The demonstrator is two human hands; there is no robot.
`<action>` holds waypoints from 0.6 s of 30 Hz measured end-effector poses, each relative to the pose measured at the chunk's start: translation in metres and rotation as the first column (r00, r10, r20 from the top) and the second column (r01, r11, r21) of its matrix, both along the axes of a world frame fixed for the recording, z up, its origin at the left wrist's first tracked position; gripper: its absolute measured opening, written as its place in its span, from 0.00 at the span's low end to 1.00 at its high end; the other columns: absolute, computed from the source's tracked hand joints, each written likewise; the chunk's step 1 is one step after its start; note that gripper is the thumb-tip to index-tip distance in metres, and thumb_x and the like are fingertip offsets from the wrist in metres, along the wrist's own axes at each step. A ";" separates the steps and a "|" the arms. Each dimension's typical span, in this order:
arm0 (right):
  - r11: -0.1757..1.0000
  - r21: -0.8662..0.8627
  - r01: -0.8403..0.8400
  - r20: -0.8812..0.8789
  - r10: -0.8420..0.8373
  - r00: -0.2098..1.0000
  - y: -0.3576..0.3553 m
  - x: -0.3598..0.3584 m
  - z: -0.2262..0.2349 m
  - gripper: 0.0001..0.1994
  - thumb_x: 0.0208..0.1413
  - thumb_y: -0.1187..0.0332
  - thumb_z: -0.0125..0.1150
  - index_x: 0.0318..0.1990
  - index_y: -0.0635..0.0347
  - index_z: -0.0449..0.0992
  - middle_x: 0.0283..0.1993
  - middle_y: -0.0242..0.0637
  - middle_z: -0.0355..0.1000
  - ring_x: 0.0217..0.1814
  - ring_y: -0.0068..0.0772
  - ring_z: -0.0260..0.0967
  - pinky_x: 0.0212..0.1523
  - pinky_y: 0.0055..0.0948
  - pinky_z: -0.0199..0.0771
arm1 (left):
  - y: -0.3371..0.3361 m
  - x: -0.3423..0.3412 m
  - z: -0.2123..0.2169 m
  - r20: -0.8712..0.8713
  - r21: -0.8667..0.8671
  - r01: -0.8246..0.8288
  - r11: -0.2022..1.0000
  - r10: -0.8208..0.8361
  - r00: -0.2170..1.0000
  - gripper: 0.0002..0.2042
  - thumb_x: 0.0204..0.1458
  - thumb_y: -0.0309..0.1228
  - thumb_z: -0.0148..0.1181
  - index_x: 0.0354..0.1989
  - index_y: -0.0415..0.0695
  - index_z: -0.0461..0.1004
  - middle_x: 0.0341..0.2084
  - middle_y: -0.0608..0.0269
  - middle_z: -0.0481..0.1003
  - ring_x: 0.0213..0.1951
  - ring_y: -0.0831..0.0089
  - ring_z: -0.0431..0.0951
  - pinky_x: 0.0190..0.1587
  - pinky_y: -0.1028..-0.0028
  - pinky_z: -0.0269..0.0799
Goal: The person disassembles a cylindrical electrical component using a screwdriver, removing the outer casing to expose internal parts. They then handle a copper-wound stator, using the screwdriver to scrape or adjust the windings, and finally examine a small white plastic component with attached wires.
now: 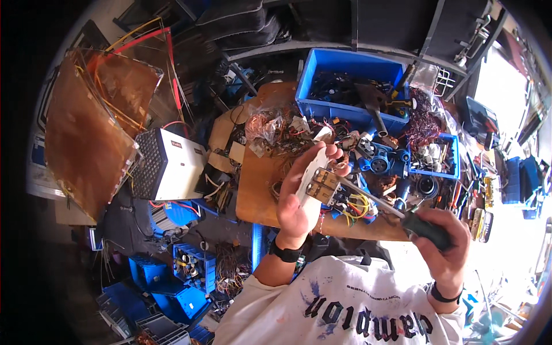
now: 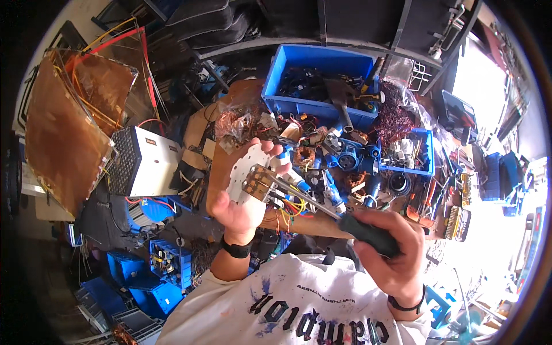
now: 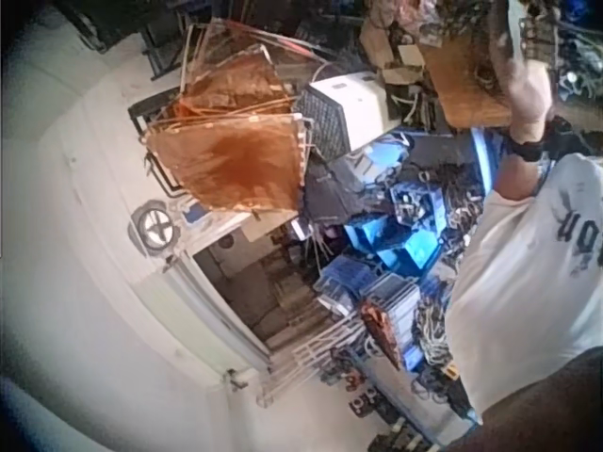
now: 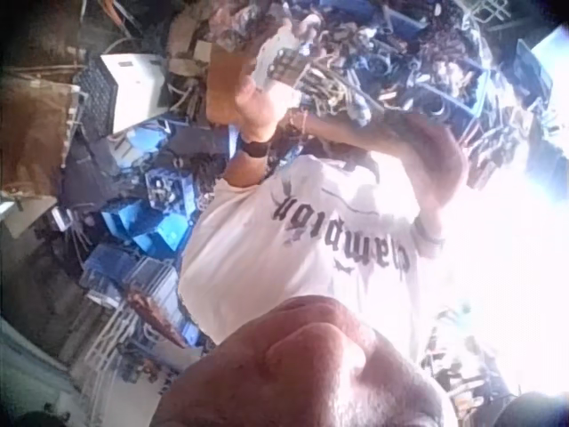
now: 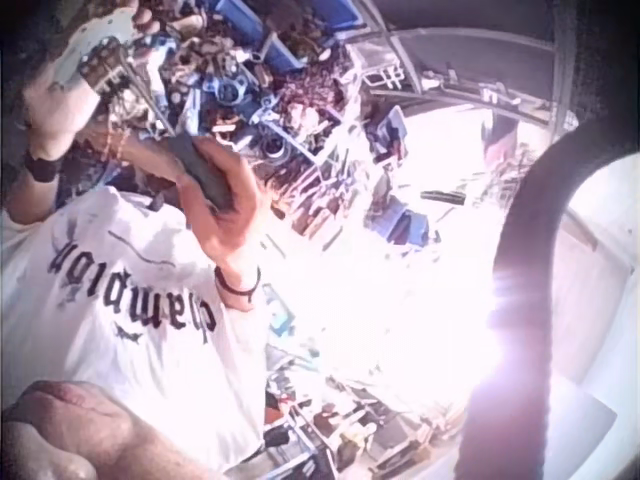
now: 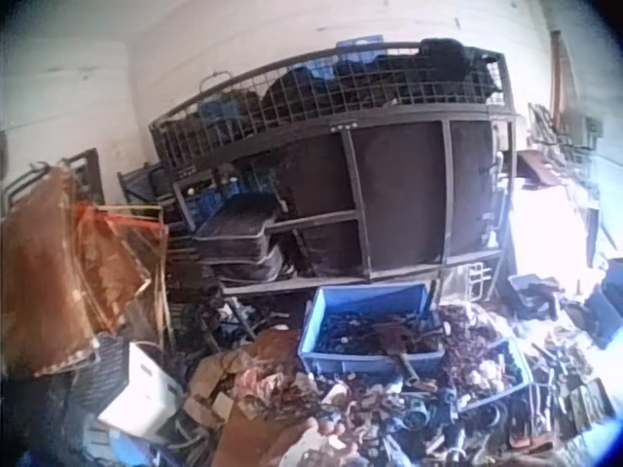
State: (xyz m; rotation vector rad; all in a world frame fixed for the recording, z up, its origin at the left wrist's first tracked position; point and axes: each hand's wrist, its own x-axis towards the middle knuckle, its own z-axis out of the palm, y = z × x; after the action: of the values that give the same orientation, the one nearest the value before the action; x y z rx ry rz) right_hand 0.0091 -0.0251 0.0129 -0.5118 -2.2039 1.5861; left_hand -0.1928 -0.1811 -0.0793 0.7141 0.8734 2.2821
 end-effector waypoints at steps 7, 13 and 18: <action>0.997 0.068 -0.020 0.063 0.016 0.998 -0.014 -0.012 0.004 0.15 0.46 0.77 0.62 0.44 0.68 0.76 0.35 0.42 0.77 0.32 0.25 0.74 0.35 0.22 0.71 | 0.005 0.023 0.014 0.206 -0.084 -0.037 0.996 0.054 0.977 0.43 0.48 0.62 0.41 0.61 0.35 0.58 0.55 0.47 0.66 0.58 0.48 0.66 0.54 0.46 0.67; 0.969 -0.045 0.242 0.006 -0.242 0.970 0.011 -0.001 -0.031 0.16 0.52 0.73 0.60 0.49 0.66 0.73 0.38 0.33 0.74 0.37 0.18 0.67 0.39 0.19 0.67 | -0.004 0.002 -0.012 0.577 0.173 -0.001 0.985 -0.101 0.811 0.38 0.53 0.55 0.49 0.62 0.35 0.57 0.59 0.40 0.62 0.64 0.43 0.58 0.62 0.43 0.57; 0.927 -0.056 0.371 0.299 -0.339 0.892 0.103 0.060 -0.164 0.14 0.55 0.70 0.60 0.49 0.62 0.73 0.35 0.30 0.72 0.34 0.15 0.64 0.35 0.18 0.64 | -0.028 -0.007 -0.060 0.611 0.109 0.001 0.994 -0.068 0.789 0.36 0.54 0.40 0.58 0.65 0.31 0.51 0.63 0.38 0.56 0.68 0.43 0.48 0.69 0.48 0.47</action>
State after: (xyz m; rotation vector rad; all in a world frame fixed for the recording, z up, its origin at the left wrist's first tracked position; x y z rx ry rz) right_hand 0.0686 0.0779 -0.1508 -1.1723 -2.0622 1.5136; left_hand -0.2001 -0.2087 -0.1396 -0.0096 0.4221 2.3120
